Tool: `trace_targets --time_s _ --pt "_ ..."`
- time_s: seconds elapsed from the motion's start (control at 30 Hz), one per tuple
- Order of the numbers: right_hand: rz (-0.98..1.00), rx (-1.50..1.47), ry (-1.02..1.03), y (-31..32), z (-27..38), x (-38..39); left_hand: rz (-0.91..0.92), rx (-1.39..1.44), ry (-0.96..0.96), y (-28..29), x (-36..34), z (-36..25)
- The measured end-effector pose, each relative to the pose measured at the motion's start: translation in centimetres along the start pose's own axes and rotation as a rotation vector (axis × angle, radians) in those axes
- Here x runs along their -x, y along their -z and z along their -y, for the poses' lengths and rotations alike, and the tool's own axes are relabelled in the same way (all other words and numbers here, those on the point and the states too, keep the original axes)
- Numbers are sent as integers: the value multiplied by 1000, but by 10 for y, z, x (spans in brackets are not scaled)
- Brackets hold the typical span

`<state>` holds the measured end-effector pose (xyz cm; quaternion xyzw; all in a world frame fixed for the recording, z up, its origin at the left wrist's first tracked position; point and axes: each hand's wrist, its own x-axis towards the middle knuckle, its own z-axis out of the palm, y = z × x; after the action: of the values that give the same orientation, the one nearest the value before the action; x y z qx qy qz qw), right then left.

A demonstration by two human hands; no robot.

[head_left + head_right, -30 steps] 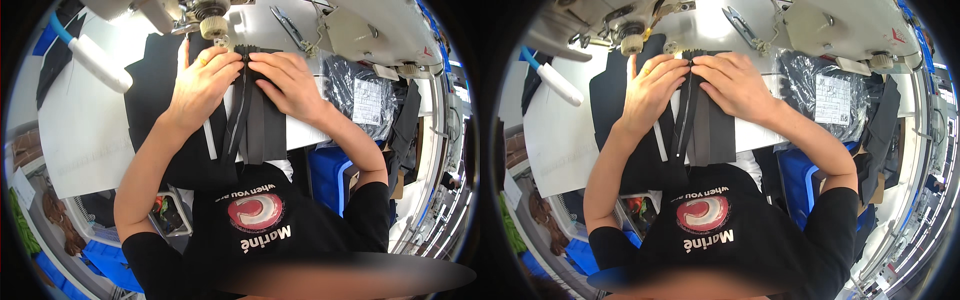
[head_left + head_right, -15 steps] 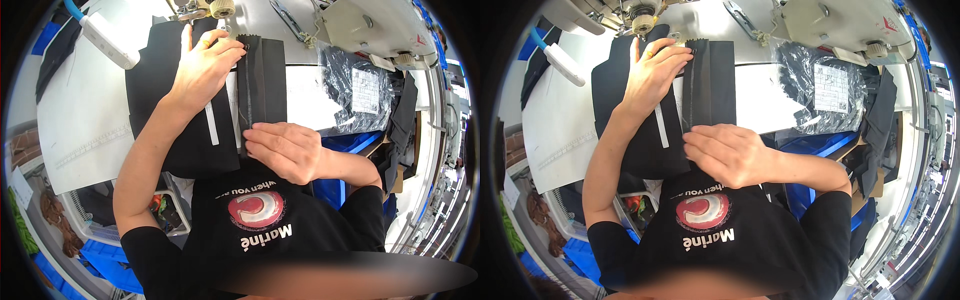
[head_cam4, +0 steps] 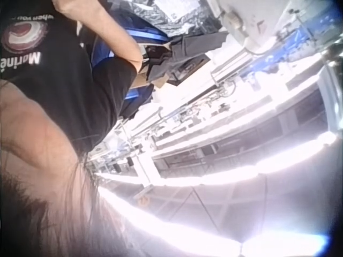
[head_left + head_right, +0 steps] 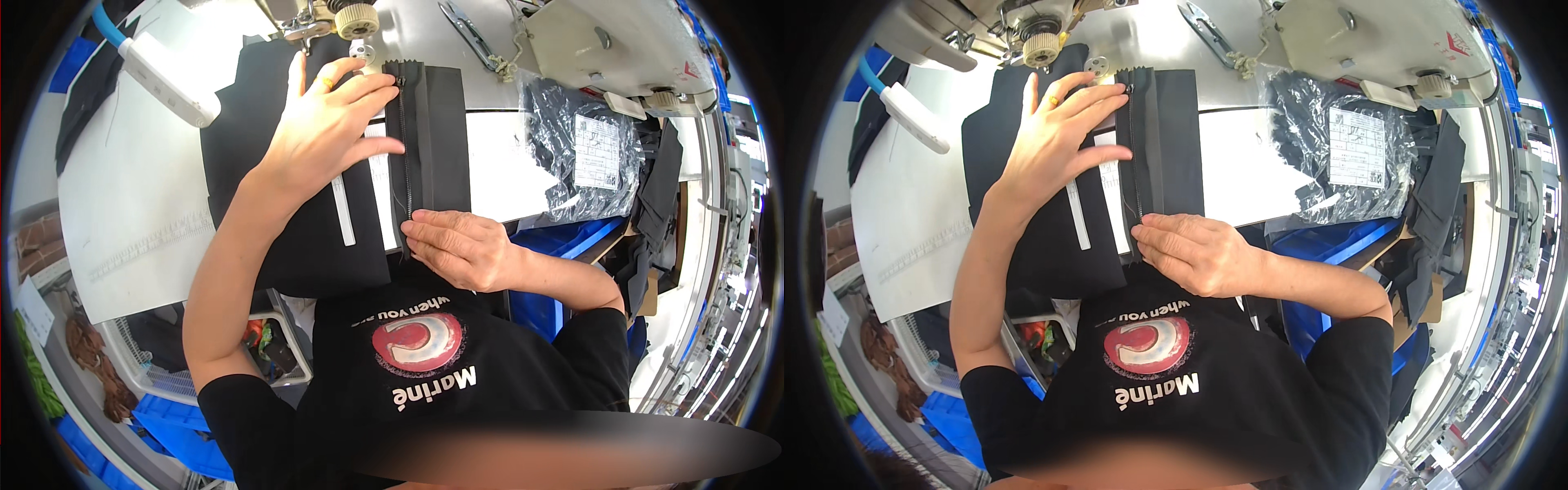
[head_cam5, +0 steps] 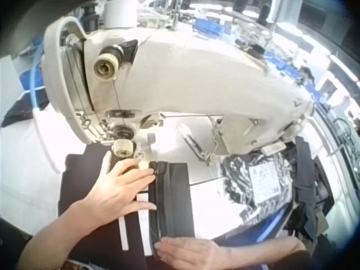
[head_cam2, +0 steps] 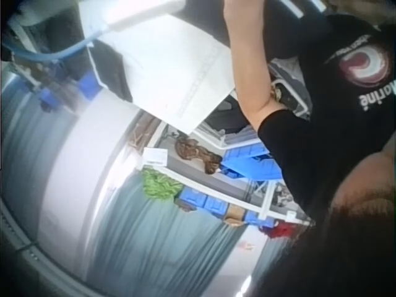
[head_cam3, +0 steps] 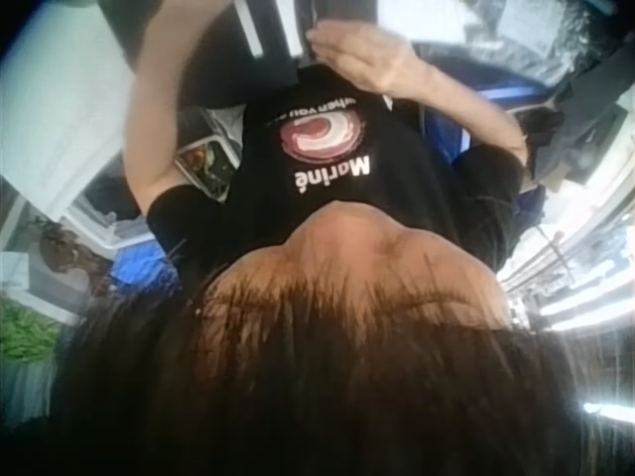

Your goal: Sewing a zipper onto a black leather component using an industrial sewing machine.

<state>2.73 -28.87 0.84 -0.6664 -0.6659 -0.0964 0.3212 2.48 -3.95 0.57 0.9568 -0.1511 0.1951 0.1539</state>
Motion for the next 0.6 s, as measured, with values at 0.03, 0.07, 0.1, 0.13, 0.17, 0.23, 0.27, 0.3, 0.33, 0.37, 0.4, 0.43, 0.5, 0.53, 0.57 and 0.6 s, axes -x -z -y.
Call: trace_targets --time_s 0.03,0.07,0.1,0.13,0.17,0.23,0.27,0.3,0.33,0.37,0.4,0.43,0.5,0.53,0.57,0.6 --pt "20 -6 27 4 -3 -7 8 3 -13 2 0 0" --pt "3 1 14 8 -8 -15 39 3 -13 4 1 0" --pt "-12 -64 -19 11 -17 -24 71 2 -11 5 0 -1" --pt "-63 -138 -14 14 -26 -32 68 -1 -16 6 0 -1" --pt "-112 3 -40 15 -40 -40 86 -5 -8 7 0 -2" --pt "-54 181 -170 11 -64 -52 89 -24 -3 8 -1 -3" --pt "-21 211 -243 8 -72 -54 110 -34 -6 9 -1 -3" --pt "-73 224 -187 4 -78 -55 104 -22 7 9 -2 -4" --pt "-35 286 -199 0 -83 -54 87 -3 23 10 -2 -4" --pt "20 359 -173 -4 -86 -52 116 -16 35 11 -2 -5" --pt "0 354 -205 -7 -87 -49 125 -25 28 11 -2 -5" --pt "-8 349 -203 -9 -87 -46 126 -13 45 12 -2 -6" --pt "-11 339 -220 -10 -85 -42 152 1 82 12 -3 -6" --pt "-15 346 -197 -9 -84 -41 129 -5 70 12 -4 -5" --pt "-7 349 -210 -9 -83 -42 123 1 73 12 -5 -5" --pt "28 344 -248 -7 -83 -42 124 4 100 12 -4 -5"
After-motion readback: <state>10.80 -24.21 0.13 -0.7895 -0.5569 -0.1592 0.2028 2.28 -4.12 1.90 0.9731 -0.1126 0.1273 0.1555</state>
